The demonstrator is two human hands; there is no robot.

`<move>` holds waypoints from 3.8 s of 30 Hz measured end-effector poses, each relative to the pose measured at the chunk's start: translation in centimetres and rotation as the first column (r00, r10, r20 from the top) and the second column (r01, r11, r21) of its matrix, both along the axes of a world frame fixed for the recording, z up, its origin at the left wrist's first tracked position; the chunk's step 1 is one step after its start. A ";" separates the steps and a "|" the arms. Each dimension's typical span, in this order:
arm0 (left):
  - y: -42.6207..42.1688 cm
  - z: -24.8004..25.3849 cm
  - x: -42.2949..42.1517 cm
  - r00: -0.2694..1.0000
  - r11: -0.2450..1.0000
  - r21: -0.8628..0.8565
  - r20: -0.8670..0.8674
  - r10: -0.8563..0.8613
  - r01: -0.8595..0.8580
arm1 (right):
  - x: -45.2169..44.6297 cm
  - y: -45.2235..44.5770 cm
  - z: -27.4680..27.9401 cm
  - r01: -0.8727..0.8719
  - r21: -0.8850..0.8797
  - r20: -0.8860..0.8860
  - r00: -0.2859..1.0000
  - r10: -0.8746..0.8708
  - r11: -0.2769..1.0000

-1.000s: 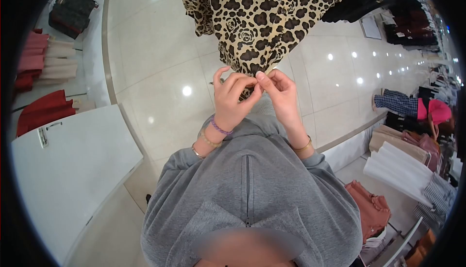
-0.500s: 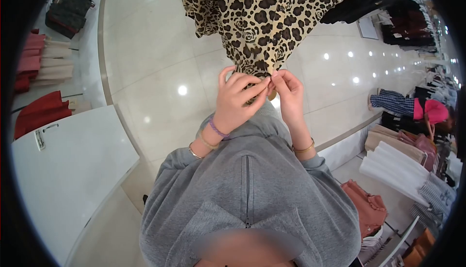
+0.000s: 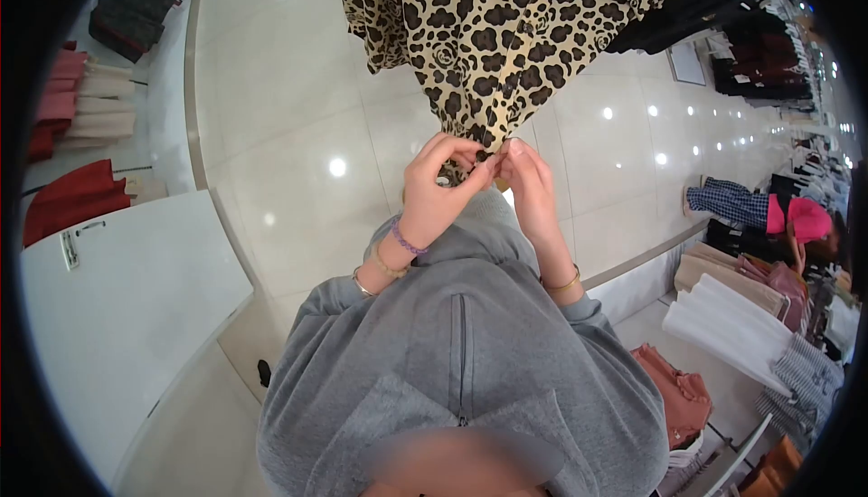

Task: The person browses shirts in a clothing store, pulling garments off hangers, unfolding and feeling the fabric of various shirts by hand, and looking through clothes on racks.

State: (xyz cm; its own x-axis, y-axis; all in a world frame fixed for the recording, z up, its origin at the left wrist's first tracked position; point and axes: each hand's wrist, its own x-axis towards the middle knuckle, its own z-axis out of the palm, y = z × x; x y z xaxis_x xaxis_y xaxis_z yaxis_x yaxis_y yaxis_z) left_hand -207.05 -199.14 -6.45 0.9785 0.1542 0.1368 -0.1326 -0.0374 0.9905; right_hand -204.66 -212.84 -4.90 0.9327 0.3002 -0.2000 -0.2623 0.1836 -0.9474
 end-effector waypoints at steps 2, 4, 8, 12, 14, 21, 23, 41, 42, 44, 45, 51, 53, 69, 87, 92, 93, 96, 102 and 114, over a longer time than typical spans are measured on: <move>0.8 -0.1 0.0 0.998 0.995 0.077 -0.013 -0.060 0.061 | 0.0 0.1 0.4 -0.026 -0.157 0.040 0.999 0.033 0.987; 1.0 0.0 0.2 0.990 0.987 0.118 0.076 -0.117 0.108 | 0.0 0.3 0.7 0.036 -0.120 0.082 0.996 -0.026 0.992; 2.3 -1.8 1.4 0.985 0.968 -0.191 0.097 -0.144 0.160 | 0.8 -1.2 1.9 -0.115 0.268 -0.148 0.976 0.159 0.957; 3.3 -5.5 1.8 0.868 0.384 -0.890 0.027 -0.495 0.247 | 1.4 -0.8 2.1 -0.186 0.237 -0.222 0.945 0.240 0.953; 3.6 -5.5 1.8 0.806 0.367 -0.912 -0.074 -0.587 0.183 | 1.7 -1.2 0.2 -0.241 -0.159 -0.112 0.968 0.225 0.958; 0.8 -7.3 5.0 0.846 0.667 -0.669 -0.522 -0.108 -0.327 | 4.5 -4.6 -2.8 -0.041 -0.259 0.109 0.992 0.071 0.965; 1.0 -7.6 5.5 0.879 0.547 -0.790 -0.438 -0.189 -0.276 | 8.2 -6.9 -3.8 0.238 -0.326 0.239 0.957 -0.164 0.915; -10.7 -12.1 17.5 0.863 0.991 0.086 -0.487 0.131 -0.102 | 13.6 -19.0 -5.9 -0.317 -0.105 0.217 0.918 0.333 0.943; -11.2 -13.6 18.9 0.854 0.975 0.203 -0.487 0.181 -0.091 | 14.5 -21.4 -5.0 -0.277 -0.091 0.178 0.940 0.290 0.956; -12.4 -16.0 21.2 0.835 0.899 0.438 -0.497 0.237 0.006 | 16.3 -26.1 -4.2 -0.263 -0.067 0.168 0.948 0.271 0.963; -13.2 -16.4 22.0 0.826 0.829 0.552 -0.505 0.250 0.086 | 16.8 -28.0 -3.8 -0.257 -0.060 0.169 0.950 0.263 0.965; -24.0 -7.7 27.9 0.548 0.402 0.507 -0.836 0.016 0.763 | 17.4 -36.5 -3.8 -0.005 0.029 -0.008 1.000 0.005 1.000; -26.0 -9.9 30.1 0.513 0.632 0.109 -0.697 -0.502 0.767 | 18.1 -38.5 -4.1 0.049 0.059 -0.072 0.996 -0.044 0.997; -43.4 -17.1 52.9 0.771 0.759 0.283 -0.092 0.630 -0.587 | 35.8 -61.1 -4.6 -0.074 -0.420 -0.085 0.995 0.043 0.905; -53.8 -11.3 54.4 0.958 0.927 0.330 -0.156 0.241 -0.179 | 68.7 -62.8 1.1 -0.065 -0.114 0.279 0.956 0.095 0.991; -65.6 -6.2 60.4 0.933 0.656 0.683 0.108 0.343 -0.320 | 69.2 -63.3 -6.5 -0.384 -0.179 0.269 0.867 0.420 0.906; -66.7 -7.7 61.4 0.941 0.623 0.733 0.069 0.332 -0.274 | 69.2 -64.3 -8.3 -0.420 -0.245 0.279 0.832 0.479 0.873; -69.0 -12.4 63.3 0.932 0.249 0.919 0.235 0.277 -0.306 | 72.1 -69.4 -5.6 -0.494 -0.349 0.494 0.625 0.605 0.796; -79.1 -2.3 68.0 0.668 0.490 0.548 0.181 0.722 -0.678 | 78.7 -74.1 -2.8 -0.647 -0.436 0.378 0.499 0.779 0.626; -81.0 10.7 70.5 -0.171 -0.277 0.288 0.345 0.923 -0.916 | 78.0 -75.4 -6.2 -0.900 -0.289 0.349 0.220 0.911 0.327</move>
State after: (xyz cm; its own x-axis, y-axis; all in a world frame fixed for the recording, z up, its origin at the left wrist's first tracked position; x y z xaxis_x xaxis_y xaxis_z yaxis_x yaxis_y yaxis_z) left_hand -136.57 -280.18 4.27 -0.2587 0.8237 0.5045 0.4154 -0.3767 0.8280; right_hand -126.63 -288.24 -11.11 0.0101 0.9981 0.0601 0.1344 0.0582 -0.9892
